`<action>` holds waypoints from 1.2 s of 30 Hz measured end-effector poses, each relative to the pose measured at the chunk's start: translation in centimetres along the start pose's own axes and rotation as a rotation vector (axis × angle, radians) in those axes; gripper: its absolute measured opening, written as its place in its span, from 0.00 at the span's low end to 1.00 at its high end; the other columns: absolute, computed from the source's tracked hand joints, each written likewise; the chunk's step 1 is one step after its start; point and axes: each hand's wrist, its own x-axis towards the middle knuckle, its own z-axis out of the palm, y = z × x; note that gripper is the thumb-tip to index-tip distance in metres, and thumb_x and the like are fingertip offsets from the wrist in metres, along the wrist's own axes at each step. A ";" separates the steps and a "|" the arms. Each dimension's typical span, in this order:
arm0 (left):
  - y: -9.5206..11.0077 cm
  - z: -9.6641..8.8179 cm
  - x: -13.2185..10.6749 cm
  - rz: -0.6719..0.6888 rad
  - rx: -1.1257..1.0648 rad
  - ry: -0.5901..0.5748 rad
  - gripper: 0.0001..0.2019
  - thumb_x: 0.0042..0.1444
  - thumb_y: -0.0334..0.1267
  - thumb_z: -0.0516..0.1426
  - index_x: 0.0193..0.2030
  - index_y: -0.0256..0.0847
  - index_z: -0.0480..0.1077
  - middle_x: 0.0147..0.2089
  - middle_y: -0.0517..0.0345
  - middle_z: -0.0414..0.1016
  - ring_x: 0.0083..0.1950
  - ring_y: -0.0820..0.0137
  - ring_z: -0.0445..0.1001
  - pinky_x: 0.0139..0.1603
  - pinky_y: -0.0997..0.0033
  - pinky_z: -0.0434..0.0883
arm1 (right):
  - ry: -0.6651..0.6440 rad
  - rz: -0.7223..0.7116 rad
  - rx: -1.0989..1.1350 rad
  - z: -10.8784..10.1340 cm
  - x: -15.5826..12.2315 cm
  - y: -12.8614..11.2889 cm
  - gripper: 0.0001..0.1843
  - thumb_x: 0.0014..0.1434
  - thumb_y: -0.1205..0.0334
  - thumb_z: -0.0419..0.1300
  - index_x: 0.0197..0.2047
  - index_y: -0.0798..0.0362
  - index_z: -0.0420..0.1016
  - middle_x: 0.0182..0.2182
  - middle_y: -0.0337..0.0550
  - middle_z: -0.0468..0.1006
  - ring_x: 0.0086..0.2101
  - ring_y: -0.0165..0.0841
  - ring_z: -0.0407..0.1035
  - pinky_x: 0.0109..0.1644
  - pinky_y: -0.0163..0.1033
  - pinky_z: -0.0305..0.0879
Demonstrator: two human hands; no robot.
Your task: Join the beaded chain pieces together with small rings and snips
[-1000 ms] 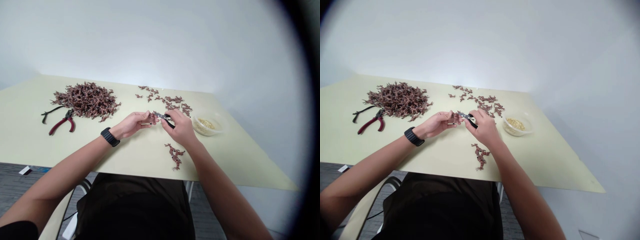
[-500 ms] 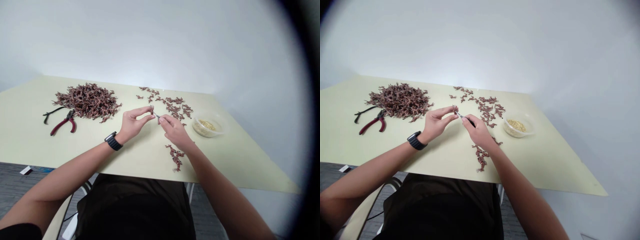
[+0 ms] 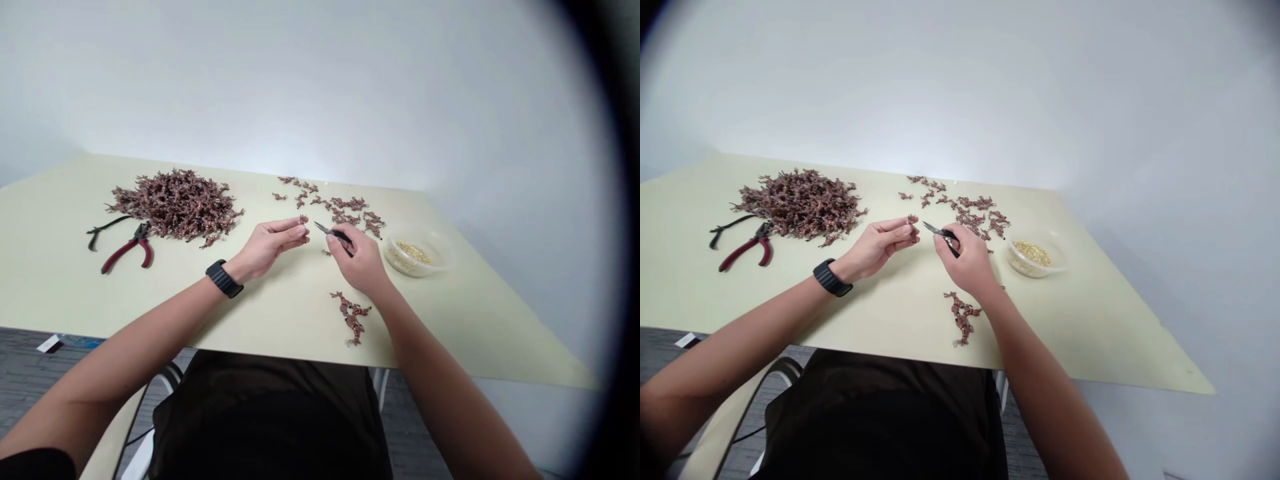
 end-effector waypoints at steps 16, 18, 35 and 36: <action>0.1 -0.1 -0.3 -0.100 -0.055 -0.139 0.16 0.57 0.45 0.71 0.47 0.36 0.84 0.48 0.48 0.83 0.50 0.70 0.80 0.62 0.66 0.74 | -0.021 -0.180 -0.109 -0.5 0.1 -0.1 0.12 0.69 0.51 0.58 0.47 0.49 0.75 0.37 0.44 0.76 0.34 0.37 0.66 0.39 0.43 0.64; 0.0 -0.1 -0.3 -0.101 -0.052 -0.138 0.17 0.57 0.46 0.71 0.47 0.36 0.84 0.48 0.47 0.83 0.50 0.69 0.80 0.62 0.65 0.74 | -0.033 -0.156 -0.106 -0.6 0.0 -0.1 0.13 0.69 0.49 0.58 0.46 0.49 0.76 0.33 0.42 0.74 0.33 0.37 0.66 0.38 0.43 0.63; -0.2 0.0 -0.4 0.124 0.260 0.070 0.23 0.52 0.45 0.73 0.54 0.40 0.84 0.55 0.44 0.83 0.56 0.57 0.81 0.68 0.50 0.71 | -0.456 0.621 0.775 -1.0 0.2 -0.8 0.26 0.63 0.34 0.60 0.40 0.51 0.74 0.26 0.33 0.57 0.23 0.27 0.41 0.22 0.34 0.38; -0.4 -0.1 -0.3 0.110 0.251 0.089 0.22 0.53 0.46 0.73 0.52 0.38 0.84 0.53 0.43 0.84 0.54 0.58 0.81 0.67 0.50 0.72 | -0.405 0.596 0.742 -1.0 0.3 -0.3 0.26 0.63 0.34 0.59 0.42 0.50 0.74 0.27 0.34 0.60 0.23 0.27 0.43 0.22 0.35 0.40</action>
